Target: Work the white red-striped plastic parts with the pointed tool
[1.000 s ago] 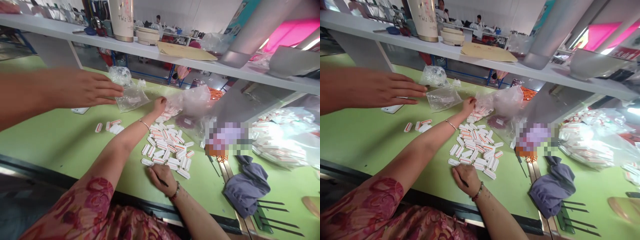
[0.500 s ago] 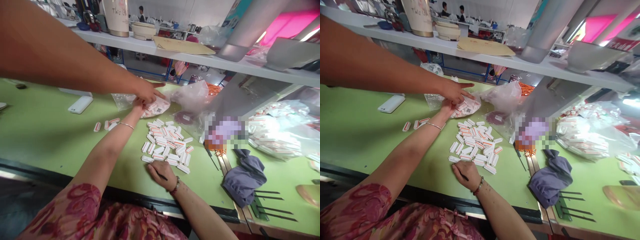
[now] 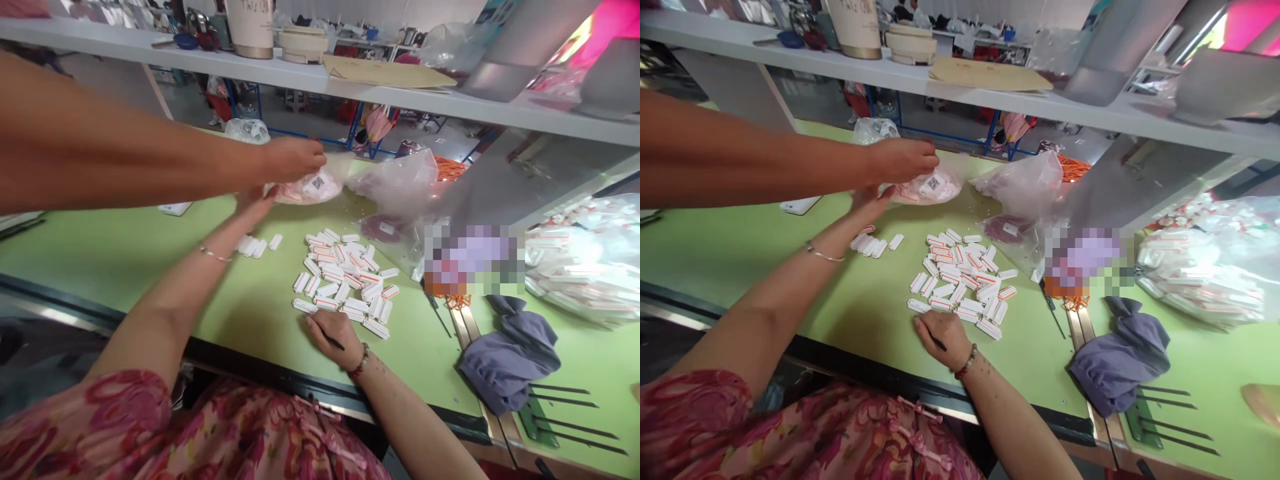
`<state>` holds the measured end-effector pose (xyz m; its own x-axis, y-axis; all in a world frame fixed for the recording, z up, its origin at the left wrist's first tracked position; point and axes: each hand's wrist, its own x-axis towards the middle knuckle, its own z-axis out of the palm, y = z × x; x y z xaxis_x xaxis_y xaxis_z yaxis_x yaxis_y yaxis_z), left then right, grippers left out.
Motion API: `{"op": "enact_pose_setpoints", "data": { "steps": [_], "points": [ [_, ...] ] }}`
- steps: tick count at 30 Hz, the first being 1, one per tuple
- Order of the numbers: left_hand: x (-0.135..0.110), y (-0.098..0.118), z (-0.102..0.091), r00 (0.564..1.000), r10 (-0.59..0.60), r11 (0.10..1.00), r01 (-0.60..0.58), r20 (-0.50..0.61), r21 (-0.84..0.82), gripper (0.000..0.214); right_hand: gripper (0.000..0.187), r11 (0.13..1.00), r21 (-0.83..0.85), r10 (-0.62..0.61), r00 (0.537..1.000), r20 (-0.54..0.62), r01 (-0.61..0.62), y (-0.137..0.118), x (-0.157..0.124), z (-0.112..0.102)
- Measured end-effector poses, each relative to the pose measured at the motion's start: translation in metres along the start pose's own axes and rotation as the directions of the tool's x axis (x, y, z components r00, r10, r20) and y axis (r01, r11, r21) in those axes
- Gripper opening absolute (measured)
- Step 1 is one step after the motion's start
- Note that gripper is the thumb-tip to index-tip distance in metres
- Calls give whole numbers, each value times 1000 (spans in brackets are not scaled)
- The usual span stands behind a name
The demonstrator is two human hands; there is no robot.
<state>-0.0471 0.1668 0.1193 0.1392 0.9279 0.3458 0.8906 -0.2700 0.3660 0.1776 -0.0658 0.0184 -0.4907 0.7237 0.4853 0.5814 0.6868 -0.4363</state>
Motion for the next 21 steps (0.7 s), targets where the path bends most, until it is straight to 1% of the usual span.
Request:
{"op": "enact_pose_setpoints", "data": {
  "steps": [2,3,5,7,8,10,12,14,17,19,21],
  "points": [
    [-29,-38,-10,990,-141,985,143,-31,91,43,37,1000,6,-16,1000,-2,16,-2,-1,0],
    [-44,-56,-13,978,-206,970,207,-20,127,49,37,1000,12,-24,1000,-2,24,-2,-1,1],
    [-72,-86,-11,948,-314,936,299,57,186,62,36,999,29,-31,1000,-3,31,-4,-1,1],
    [-92,-103,0,929,-340,928,307,143,213,68,35,998,47,-31,1000,5,31,-4,-1,2],
    [-98,-106,7,928,-327,932,285,179,224,70,35,998,53,-32,999,12,31,-4,-1,2],
    [-102,-100,22,937,-270,944,211,220,255,78,34,998,56,-33,999,22,31,-4,-1,3],
    [-98,-85,36,948,-219,949,152,231,274,87,34,998,49,-27,999,25,26,-3,-1,3],
    [-90,-67,46,944,-189,957,115,271,268,95,34,999,40,-17,1000,24,16,-3,-1,3],
    [-78,-45,56,917,-182,964,95,356,247,102,35,1000,27,-1,1000,16,1,-3,-1,2],
    [-71,-34,60,908,-186,965,97,376,242,102,35,1000,18,3,1000,15,-4,-2,-1,1],
    [-66,-26,63,908,-188,964,98,375,248,99,35,1000,15,2,1000,22,-2,-2,-1,1]
  ]
}}
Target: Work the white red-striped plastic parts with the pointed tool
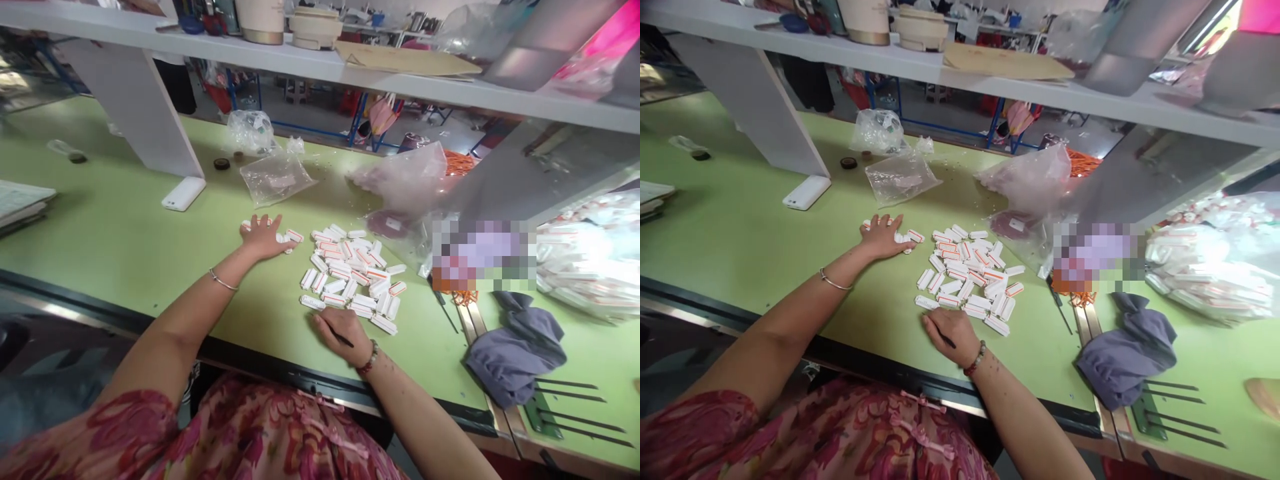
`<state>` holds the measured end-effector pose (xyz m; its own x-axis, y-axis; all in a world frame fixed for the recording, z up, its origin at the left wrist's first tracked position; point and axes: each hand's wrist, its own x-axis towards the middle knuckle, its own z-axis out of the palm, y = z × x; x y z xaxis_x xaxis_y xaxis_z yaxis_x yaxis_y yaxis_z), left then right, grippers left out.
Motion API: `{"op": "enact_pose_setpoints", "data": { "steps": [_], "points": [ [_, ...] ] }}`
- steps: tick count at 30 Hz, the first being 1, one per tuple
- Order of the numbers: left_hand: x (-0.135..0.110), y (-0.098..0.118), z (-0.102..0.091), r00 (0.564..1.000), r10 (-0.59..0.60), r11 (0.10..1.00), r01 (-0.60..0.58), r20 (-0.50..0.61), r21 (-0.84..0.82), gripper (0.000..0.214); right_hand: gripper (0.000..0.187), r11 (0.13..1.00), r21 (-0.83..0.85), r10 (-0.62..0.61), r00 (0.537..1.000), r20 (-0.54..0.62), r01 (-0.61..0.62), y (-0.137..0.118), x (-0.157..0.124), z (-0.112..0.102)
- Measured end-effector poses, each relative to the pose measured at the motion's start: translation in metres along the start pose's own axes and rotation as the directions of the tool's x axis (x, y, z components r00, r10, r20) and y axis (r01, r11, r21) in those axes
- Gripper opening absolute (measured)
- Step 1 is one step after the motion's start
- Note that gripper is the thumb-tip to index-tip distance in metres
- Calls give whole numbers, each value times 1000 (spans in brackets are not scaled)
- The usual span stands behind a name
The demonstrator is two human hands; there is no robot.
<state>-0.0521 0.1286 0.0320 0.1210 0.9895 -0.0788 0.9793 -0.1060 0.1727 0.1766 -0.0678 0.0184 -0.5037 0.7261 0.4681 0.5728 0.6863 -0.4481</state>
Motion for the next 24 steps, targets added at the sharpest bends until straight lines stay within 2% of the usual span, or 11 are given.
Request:
{"op": "enact_pose_setpoints", "data": {
  "steps": [5,8,11,14,20,22,24],
  "points": [
    [5,16,2,998,54,997,-51,-38,62,81,34,1000,22,-13,1000,13,13,1,0,0],
    [3,22,8,976,190,982,-186,-110,40,72,33,999,38,-14,1000,20,14,1,2,0],
    [3,24,14,938,308,950,-311,-159,1,45,33,999,42,-13,1000,24,12,1,3,0],
    [9,18,15,927,302,950,-313,-224,-16,30,33,999,38,-6,1000,28,5,1,3,0],
    [11,-12,4,929,229,971,-240,-289,0,31,34,999,34,-4,1000,18,3,2,0,1],
    [3,-19,5,917,276,959,-283,-287,19,38,33,999,39,-5,1000,12,4,2,-1,1],
    [-5,-23,9,884,387,921,-381,-263,77,44,33,999,41,-2,1000,9,2,2,-1,2]
  ]
}}
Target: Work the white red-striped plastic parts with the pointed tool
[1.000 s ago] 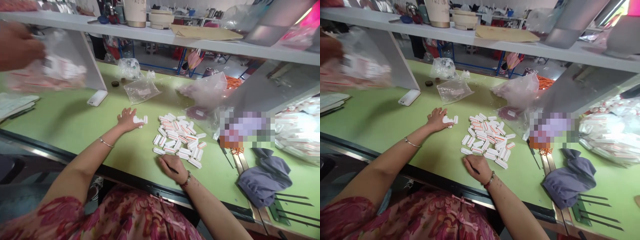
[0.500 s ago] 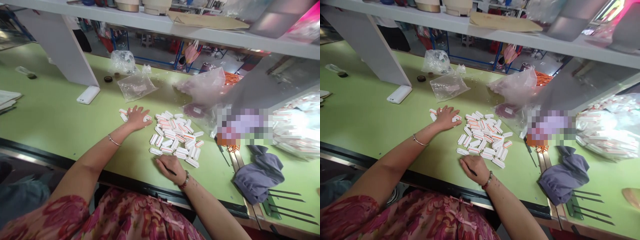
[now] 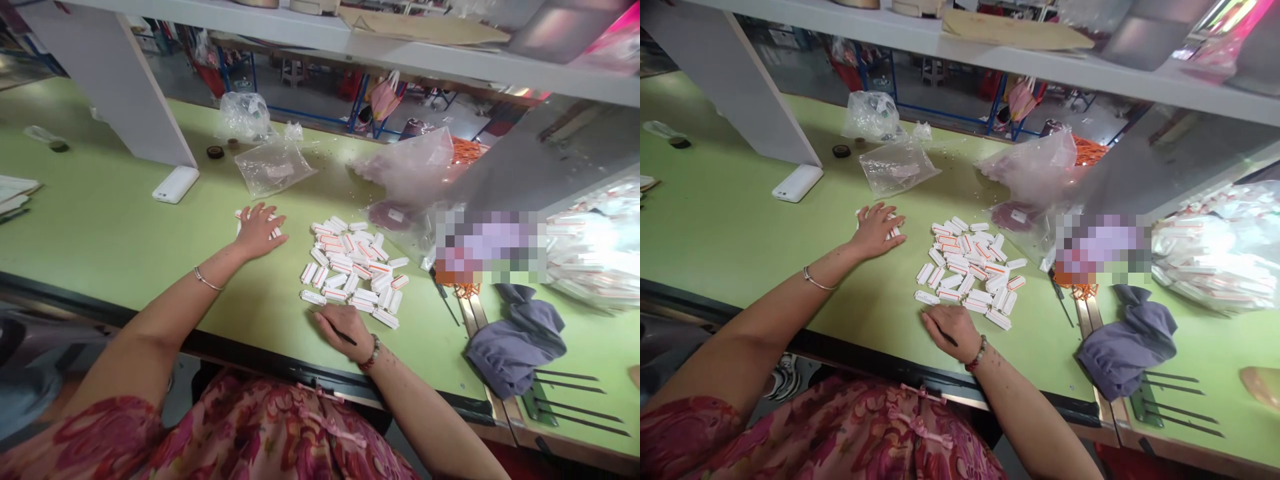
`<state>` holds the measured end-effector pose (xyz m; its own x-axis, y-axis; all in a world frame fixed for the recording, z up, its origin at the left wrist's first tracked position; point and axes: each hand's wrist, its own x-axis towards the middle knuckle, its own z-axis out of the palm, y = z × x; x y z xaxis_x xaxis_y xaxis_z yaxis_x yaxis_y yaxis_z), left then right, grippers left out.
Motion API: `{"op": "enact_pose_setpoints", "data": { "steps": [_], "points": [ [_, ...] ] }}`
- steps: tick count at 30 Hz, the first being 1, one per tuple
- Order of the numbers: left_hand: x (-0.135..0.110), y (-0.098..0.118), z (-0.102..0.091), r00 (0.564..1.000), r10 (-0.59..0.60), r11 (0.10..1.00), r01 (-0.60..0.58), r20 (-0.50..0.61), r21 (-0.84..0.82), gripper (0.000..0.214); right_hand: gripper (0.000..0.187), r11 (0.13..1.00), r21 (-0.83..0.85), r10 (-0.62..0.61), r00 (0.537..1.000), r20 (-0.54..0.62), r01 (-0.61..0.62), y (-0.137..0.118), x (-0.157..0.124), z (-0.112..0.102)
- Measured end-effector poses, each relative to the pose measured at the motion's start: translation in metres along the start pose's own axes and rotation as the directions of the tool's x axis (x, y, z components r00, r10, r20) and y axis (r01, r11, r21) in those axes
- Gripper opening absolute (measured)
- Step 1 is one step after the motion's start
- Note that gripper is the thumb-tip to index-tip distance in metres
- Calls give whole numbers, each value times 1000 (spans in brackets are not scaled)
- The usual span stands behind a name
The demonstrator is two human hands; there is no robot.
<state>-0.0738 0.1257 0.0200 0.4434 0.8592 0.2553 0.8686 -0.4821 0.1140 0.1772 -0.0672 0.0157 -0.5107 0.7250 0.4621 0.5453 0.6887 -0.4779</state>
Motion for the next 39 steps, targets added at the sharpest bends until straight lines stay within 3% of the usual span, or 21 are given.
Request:
{"op": "enact_pose_setpoints", "data": {
  "steps": [2,7,10,13,17,20,23,27,39],
  "points": [
    [-5,0,2,997,77,996,-78,20,33,38,33,1000,2,-2,1000,-1,2,0,0,0],
    [-11,12,-8,995,64,997,-60,-72,55,31,35,1000,1,25,999,-43,-25,2,-1,-2],
    [-35,42,-19,978,204,977,-206,-52,-44,32,38,993,40,120,980,-162,-114,3,-1,-10],
    [-70,82,-22,911,411,906,-404,34,-129,37,42,962,123,270,925,-267,-245,3,-1,-18],
    [-94,112,-13,901,427,903,-421,81,-86,31,44,935,142,355,882,-310,-326,4,1,-22],
    [-95,108,-7,903,414,906,-398,111,-146,19,43,962,50,271,913,-304,-269,5,1,-18],
    [-95,98,-6,908,405,897,-372,108,-238,17,37,990,-36,121,958,-260,-135,5,0,-12],
    [-94,92,-6,913,395,889,-352,103,-291,18,26,997,-80,-29,976,-215,12,4,-1,-6],
    [-92,90,2,905,421,855,-374,60,-358,20,18,989,-139,-63,991,-118,46,4,7,-7]
  ]
}}
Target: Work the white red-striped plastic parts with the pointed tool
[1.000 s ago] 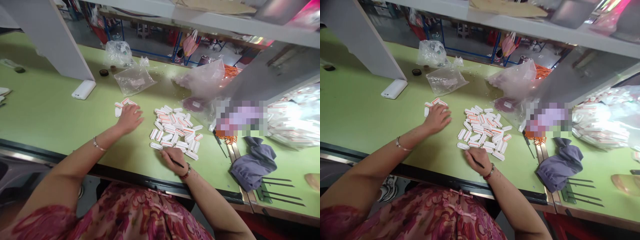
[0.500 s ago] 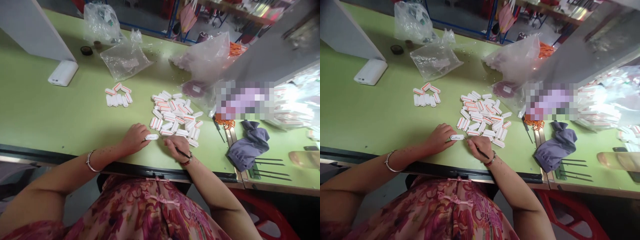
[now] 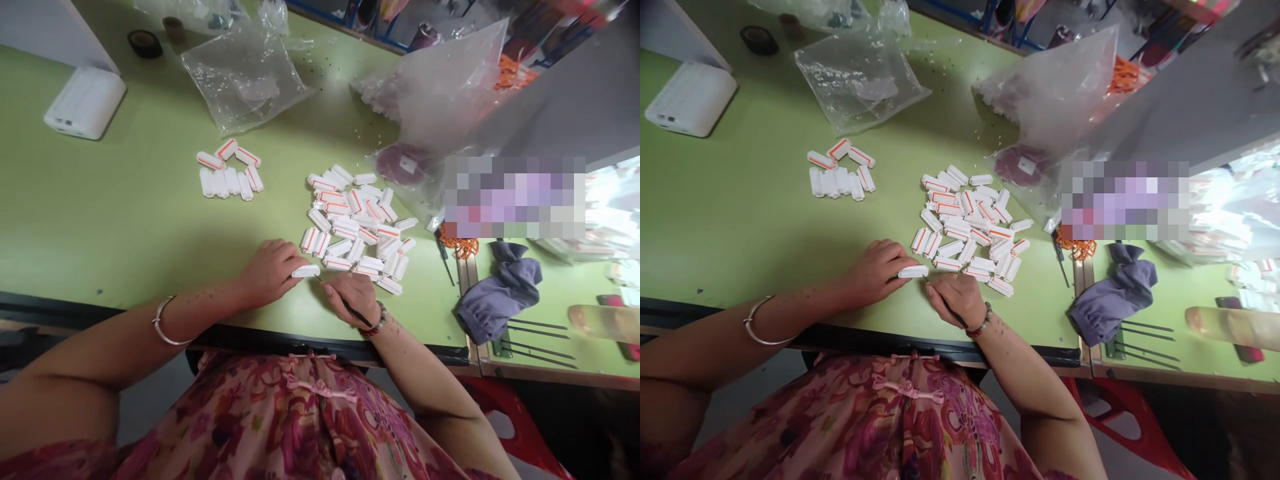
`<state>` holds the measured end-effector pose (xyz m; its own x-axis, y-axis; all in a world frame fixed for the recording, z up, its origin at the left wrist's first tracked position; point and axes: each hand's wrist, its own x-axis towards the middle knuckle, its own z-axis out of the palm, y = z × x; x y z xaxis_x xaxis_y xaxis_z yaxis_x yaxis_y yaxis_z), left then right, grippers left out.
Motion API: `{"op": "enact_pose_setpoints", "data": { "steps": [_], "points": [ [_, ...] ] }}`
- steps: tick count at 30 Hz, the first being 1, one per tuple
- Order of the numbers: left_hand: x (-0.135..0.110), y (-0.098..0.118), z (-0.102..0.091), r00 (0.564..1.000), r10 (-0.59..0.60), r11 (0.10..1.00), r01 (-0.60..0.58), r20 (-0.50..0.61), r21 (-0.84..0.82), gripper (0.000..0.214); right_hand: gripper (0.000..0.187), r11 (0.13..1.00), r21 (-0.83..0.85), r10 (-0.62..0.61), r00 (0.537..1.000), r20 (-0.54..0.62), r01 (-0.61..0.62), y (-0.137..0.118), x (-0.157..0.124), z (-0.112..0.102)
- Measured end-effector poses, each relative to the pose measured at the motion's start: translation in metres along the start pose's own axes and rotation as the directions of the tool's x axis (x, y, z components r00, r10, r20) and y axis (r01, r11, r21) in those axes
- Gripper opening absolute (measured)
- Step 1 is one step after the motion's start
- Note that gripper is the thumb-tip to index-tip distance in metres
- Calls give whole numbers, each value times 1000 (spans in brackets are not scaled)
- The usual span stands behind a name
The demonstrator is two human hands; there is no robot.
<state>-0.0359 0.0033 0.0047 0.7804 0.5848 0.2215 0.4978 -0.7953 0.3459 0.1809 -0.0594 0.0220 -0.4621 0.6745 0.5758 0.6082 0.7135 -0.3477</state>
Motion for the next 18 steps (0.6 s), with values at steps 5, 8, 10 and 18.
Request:
{"op": "enact_pose_setpoints", "data": {
  "steps": [5,8,10,18],
  "points": [
    [0,2,1,999,24,999,-23,-22,47,20,17,999,-43,5,999,44,-3,-1,-1,0],
    [1,5,0,997,67,989,-63,-27,133,22,19,995,-98,11,997,73,-4,-4,-3,2],
    [2,8,-2,995,98,977,-94,-10,190,21,23,989,-146,6,997,75,5,-6,-3,4],
    [2,7,0,995,99,982,-95,-16,164,25,28,979,-206,4,999,42,5,-7,-3,9]
  ]
}}
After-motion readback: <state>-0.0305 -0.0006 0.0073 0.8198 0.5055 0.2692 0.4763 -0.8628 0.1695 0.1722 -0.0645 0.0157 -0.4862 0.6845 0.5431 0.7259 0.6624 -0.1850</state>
